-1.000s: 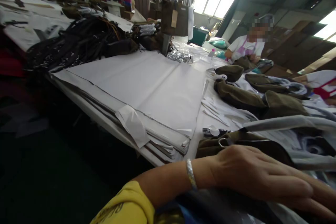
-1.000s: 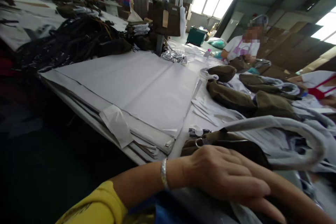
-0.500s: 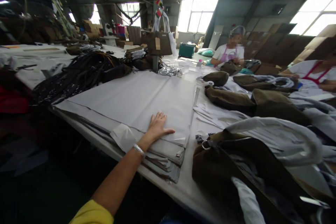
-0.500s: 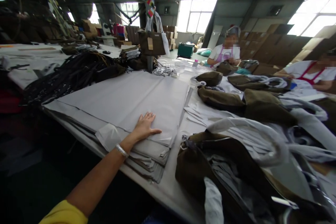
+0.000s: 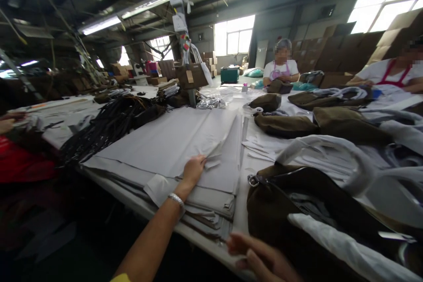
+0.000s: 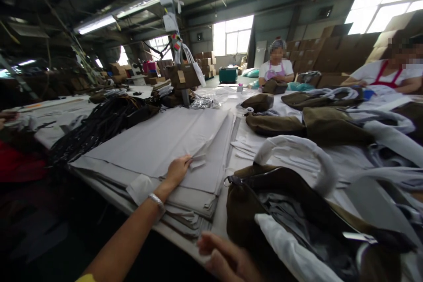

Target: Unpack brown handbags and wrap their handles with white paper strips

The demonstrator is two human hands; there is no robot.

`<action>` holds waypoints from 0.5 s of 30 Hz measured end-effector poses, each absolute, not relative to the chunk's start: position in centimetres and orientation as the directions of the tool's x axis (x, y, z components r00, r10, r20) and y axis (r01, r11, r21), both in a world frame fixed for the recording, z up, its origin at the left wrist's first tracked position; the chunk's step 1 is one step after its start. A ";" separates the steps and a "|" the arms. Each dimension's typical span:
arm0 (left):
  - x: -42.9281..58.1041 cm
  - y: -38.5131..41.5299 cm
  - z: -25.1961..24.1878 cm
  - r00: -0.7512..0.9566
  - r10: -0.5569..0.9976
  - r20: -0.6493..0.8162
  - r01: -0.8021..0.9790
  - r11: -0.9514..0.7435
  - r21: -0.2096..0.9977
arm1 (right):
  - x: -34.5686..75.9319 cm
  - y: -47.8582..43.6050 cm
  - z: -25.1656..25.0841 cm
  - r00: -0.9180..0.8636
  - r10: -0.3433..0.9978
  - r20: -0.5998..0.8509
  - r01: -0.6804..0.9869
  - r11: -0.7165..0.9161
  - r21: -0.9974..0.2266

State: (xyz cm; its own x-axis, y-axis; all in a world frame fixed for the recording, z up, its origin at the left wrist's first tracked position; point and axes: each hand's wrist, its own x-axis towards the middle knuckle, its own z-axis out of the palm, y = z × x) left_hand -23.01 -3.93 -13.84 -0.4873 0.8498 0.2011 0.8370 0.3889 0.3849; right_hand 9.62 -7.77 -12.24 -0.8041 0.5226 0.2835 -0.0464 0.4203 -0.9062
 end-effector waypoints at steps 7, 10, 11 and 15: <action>-24.8 -6.9 -10.5 -0.553 0.776 0.303 0.809 0.413 0.418 | 0.6 -5.1 -13.8 -0.694 0.700 -0.171 -0.351 -0.536 -0.768; -23.5 -9.6 -9.5 -0.497 0.800 0.337 0.835 0.334 0.438 | -1.4 -4.3 -13.6 -0.669 0.711 -0.219 -0.421 -0.604 -0.677; -22.5 -10.6 -9.5 -0.463 0.818 0.341 0.846 0.294 0.444 | -1.8 -4.0 -13.6 -0.657 0.720 -0.222 -0.421 -0.595 -0.684; -15.8 -14.7 -10.8 -0.248 0.926 0.286 0.877 0.088 0.473 | -2.0 -2.6 -12.6 -0.647 0.754 0.115 -0.304 -0.117 -0.945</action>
State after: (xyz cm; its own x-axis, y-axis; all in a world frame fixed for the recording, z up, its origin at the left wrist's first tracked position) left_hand -15.80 -14.75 -10.79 -0.2475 0.9258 0.2858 0.8766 0.0884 0.4730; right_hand -2.04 -2.56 -12.63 -0.6468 0.7539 0.1149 -0.3044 -0.1171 -0.9453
